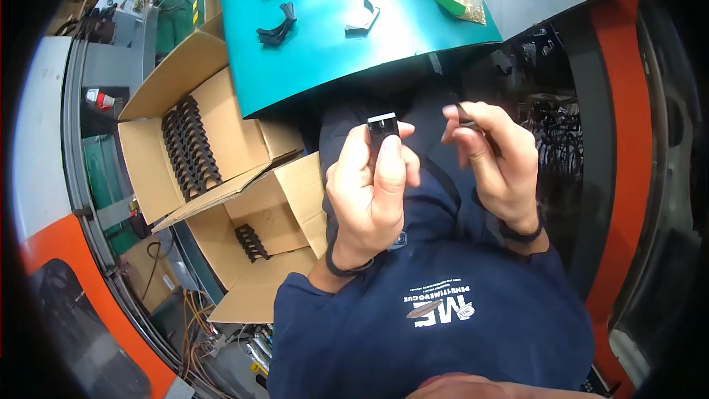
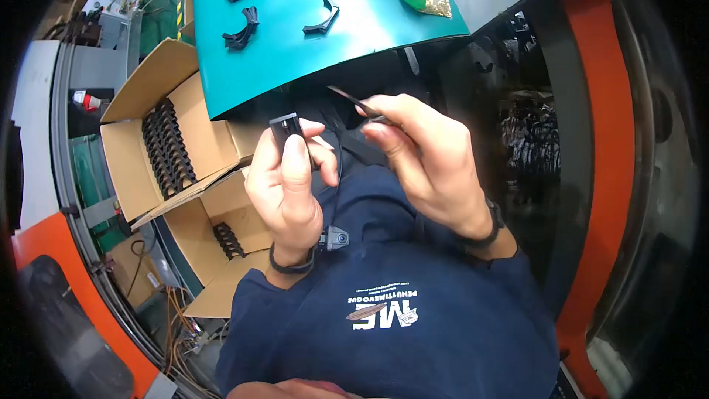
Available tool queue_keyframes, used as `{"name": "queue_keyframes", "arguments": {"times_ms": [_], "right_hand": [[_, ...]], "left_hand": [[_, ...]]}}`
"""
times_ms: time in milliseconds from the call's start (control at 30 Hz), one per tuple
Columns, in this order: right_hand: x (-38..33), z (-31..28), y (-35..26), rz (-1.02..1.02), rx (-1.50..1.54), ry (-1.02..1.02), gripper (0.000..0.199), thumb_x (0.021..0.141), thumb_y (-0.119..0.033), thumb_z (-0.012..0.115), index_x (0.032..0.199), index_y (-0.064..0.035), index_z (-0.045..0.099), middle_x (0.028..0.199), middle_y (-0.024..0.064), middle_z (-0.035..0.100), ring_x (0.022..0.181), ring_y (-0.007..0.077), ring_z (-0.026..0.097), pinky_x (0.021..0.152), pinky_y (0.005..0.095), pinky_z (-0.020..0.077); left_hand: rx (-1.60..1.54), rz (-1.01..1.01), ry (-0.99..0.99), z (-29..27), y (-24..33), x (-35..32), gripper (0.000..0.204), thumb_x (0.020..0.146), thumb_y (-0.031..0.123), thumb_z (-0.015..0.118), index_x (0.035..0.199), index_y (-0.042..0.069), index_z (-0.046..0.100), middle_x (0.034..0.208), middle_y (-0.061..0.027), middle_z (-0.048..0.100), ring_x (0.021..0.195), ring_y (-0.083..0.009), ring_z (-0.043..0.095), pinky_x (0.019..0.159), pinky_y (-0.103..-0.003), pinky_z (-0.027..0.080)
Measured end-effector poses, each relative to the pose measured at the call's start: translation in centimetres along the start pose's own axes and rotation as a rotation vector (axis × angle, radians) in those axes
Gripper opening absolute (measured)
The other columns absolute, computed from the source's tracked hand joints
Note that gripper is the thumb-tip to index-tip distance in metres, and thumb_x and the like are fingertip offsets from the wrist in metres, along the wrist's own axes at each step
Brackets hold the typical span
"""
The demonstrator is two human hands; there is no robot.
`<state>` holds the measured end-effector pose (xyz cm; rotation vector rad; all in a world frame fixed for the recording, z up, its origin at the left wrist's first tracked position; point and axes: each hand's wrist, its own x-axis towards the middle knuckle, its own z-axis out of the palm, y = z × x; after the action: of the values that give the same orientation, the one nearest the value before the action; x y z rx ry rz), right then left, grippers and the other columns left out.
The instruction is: Deburring and inspecting plastic parts produced by an injection molding machine.
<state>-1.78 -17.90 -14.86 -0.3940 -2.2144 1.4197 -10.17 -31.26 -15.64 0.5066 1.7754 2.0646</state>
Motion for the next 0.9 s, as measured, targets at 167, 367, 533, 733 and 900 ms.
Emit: {"name": "queue_keyframes", "arguments": {"times_ms": [167,367,533,733,900], "right_hand": [[1.4,0.3,-1.5,-0.284,-0.396,0.016,0.038,0.081,-0.013,0.072,0.114,0.0032,0.063,0.076,0.0094,0.058,0.064,0.0236,0.053,0.057,0.0333,0.0451],[1.3,1.8,-1.5,-0.4,-0.506,0.046,0.039,0.075,-0.014,0.075,0.106,0.0055,0.064,0.073,0.0085,0.057,0.06,0.0223,0.051,0.053,0.0318,0.0423],[1.3,2.0,-1.8,-0.376,-0.515,0.059,0.037,0.073,-0.014,0.076,0.103,0.0048,0.065,0.072,0.0081,0.057,0.058,0.0219,0.05,0.052,0.0312,0.0421],[0.9,2.3,-1.9,-0.329,-0.467,0.054,0.039,0.072,-0.004,0.076,0.108,0.0062,0.064,0.07,0.0094,0.057,0.059,0.022,0.05,0.054,0.0315,0.0411],[0.8,2.5,-2.0,-0.305,-0.495,0.066,0.034,0.072,-0.012,0.077,0.1,0.005,0.066,0.072,0.0093,0.059,0.058,0.0226,0.052,0.053,0.0317,0.0439]], "left_hand": [[-0.025,0.033,-0.03,-0.6,0.3,-0.1,0.025,0.094,0.017,0.052,0.104,-0.006,0.057,0.063,0.0015,0.052,0.055,-0.0035,0.045,0.053,-0.019,0.036],[0.072,0.074,0.035,-0.1,0.2,-0.2,0.027,0.094,0.021,0.049,0.097,-0.005,0.057,0.064,-0.0004,0.051,0.056,-0.0044,0.041,0.052,-0.021,0.032],[0.089,0.075,0.056,-0.5,-0.4,-0.3,0.019,0.095,0.014,0.053,0.093,-0.004,0.057,0.066,-0.0038,0.059,0.056,-0.0061,0.051,0.052,-0.022,0.04],[0.104,0.1,0.094,-0.3,-0.8,-0.4,0.02,0.096,0.014,0.053,0.089,-0.004,0.056,0.067,-0.0067,0.061,0.056,-0.0094,0.055,0.052,-0.024,0.042],[0.14,0.11,0.095,-0.3,-1.1,-0.4,0.021,0.097,0.015,0.052,0.089,-0.005,0.055,0.067,-0.0084,0.061,0.056,-0.012,0.056,0.052,-0.025,0.043]]}}
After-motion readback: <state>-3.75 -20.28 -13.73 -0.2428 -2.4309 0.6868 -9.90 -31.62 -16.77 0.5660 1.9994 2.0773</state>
